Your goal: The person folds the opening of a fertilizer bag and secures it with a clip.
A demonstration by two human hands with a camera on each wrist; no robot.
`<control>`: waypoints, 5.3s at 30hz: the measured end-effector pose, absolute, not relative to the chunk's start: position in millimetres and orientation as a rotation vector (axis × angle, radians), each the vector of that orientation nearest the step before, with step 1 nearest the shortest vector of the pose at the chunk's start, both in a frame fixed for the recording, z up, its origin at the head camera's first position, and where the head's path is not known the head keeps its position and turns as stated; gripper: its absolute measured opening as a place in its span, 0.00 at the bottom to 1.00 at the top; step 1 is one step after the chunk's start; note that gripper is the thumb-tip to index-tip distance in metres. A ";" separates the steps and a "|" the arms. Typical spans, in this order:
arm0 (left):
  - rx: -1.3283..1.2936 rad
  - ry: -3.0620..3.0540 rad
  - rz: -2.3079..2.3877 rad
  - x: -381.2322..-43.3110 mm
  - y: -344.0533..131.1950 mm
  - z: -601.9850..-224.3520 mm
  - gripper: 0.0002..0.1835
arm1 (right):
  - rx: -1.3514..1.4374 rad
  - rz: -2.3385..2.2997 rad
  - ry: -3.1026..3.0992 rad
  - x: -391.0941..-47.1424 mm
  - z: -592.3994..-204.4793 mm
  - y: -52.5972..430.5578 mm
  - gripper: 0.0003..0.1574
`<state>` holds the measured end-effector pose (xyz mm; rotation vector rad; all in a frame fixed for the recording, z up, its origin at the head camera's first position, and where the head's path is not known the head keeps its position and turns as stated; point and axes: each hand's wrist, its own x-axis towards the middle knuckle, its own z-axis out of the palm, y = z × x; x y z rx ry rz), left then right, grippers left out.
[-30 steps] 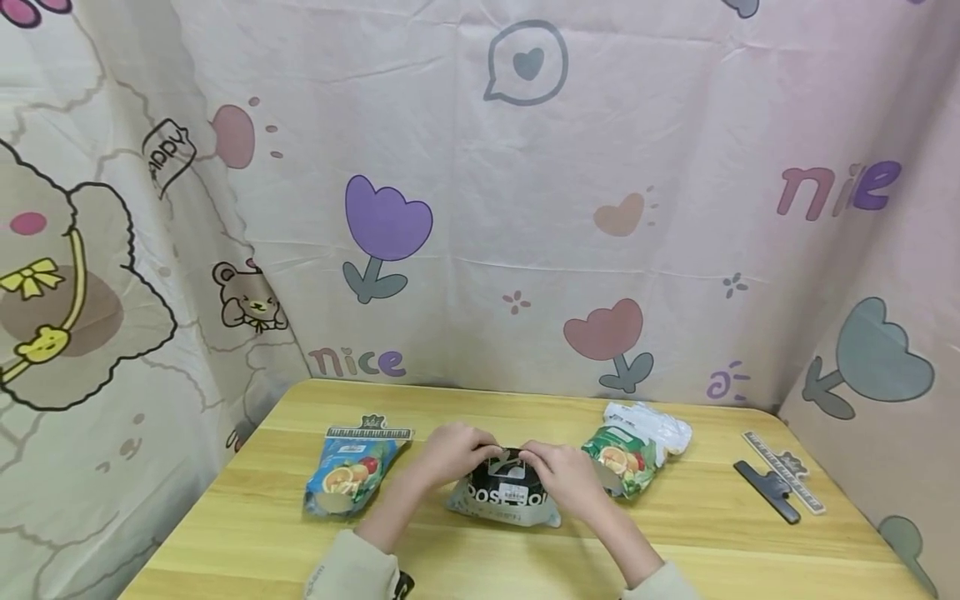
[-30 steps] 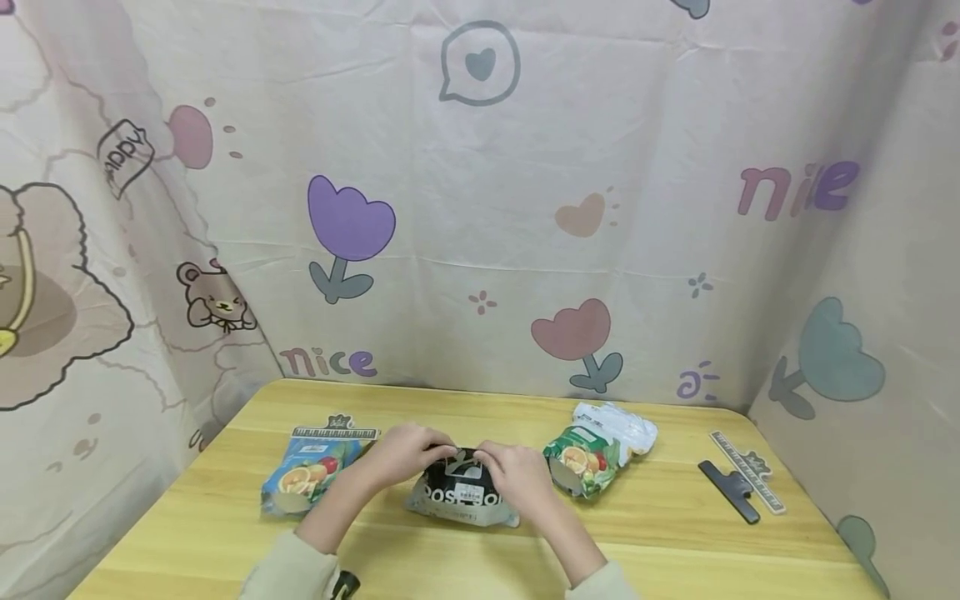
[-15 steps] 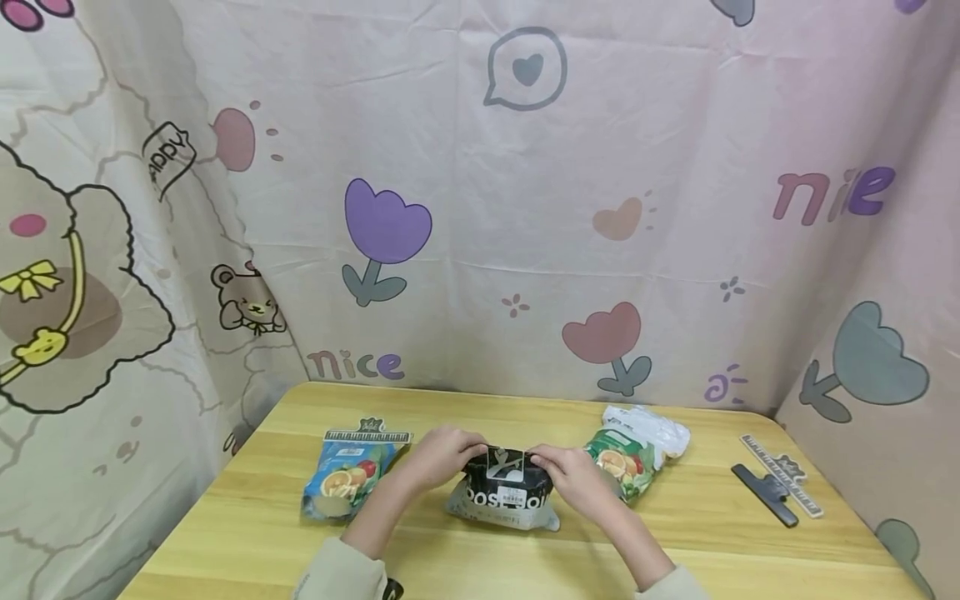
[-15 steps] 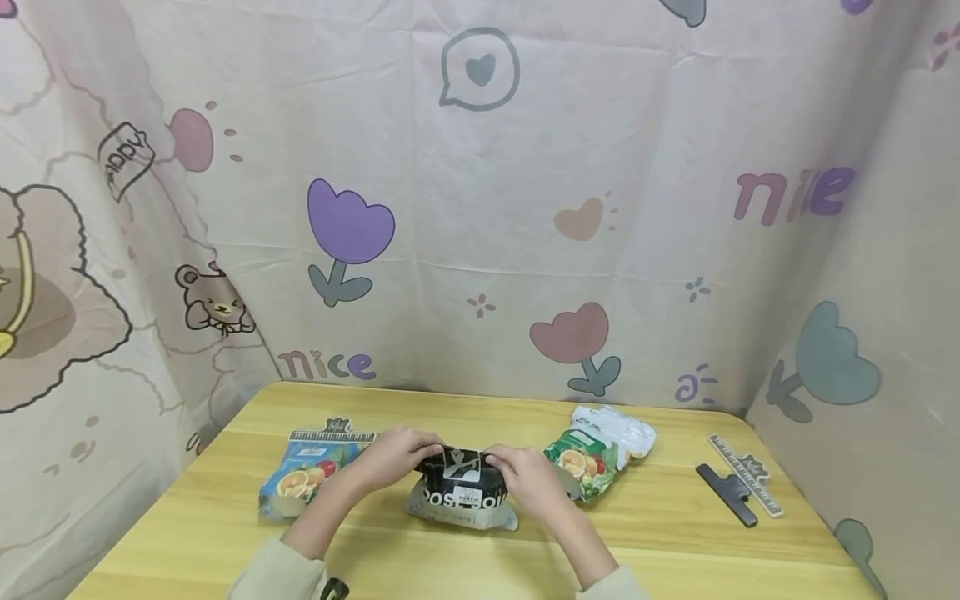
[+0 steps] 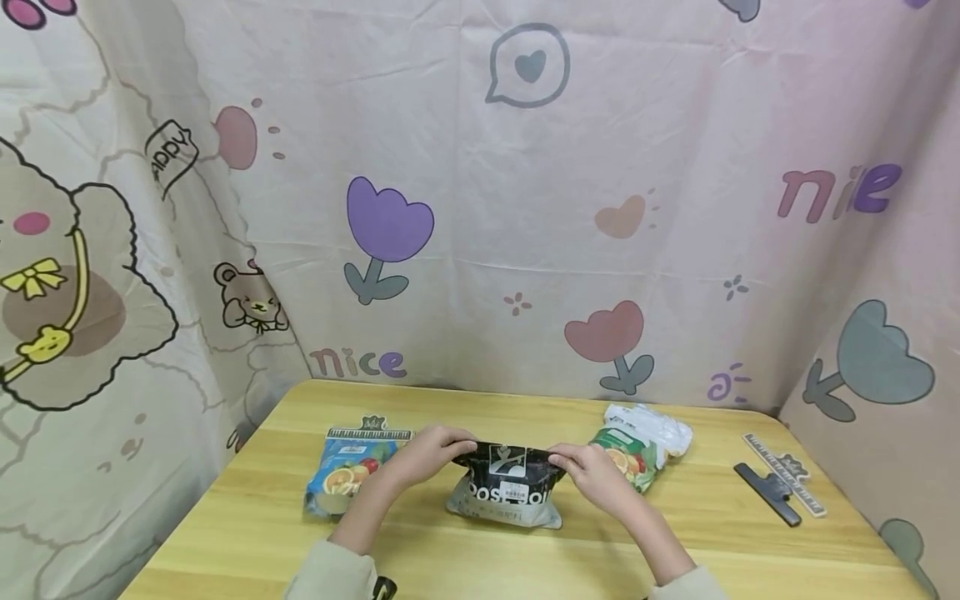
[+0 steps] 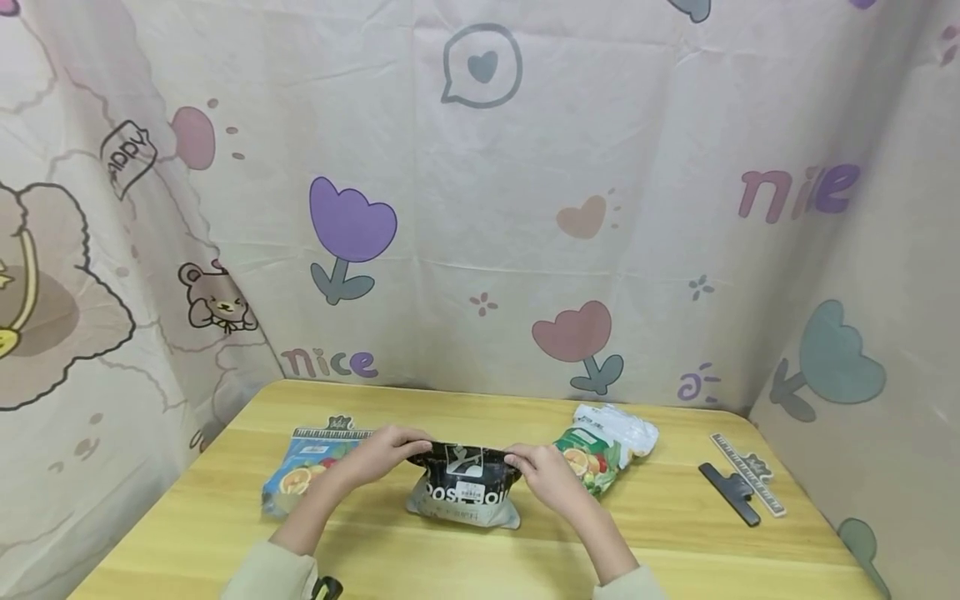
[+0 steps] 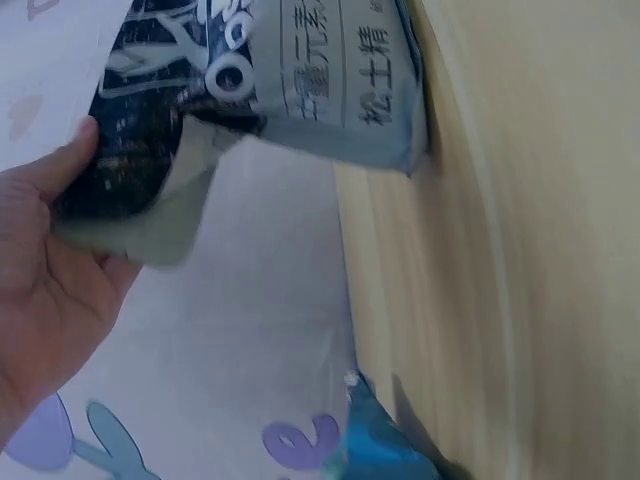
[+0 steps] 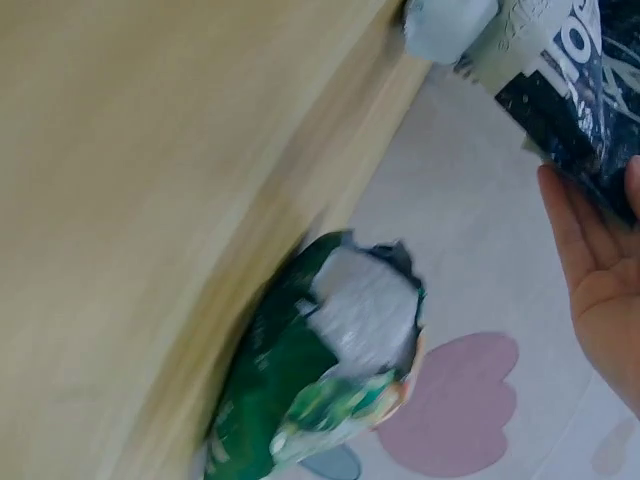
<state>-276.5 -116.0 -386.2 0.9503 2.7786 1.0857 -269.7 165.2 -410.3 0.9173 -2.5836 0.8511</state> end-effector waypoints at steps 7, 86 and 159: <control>0.956 2.760 1.131 -275.2 -122.1 -388.3 0.18 | 0.862 0.874 -2.599 -269.4 -410.3 165.9 0.13; 1.108 3.353 0.238 -261.3 -68.9 -403.5 0.17 | 0.811 0.328 -2.513 -258.9 -418.5 117.8 0.11; 1.207 3.184 0.226 -276.2 -74.2 -383.6 0.03 | 0.904 0.545 -2.577 -269.4 -407.0 134.3 0.04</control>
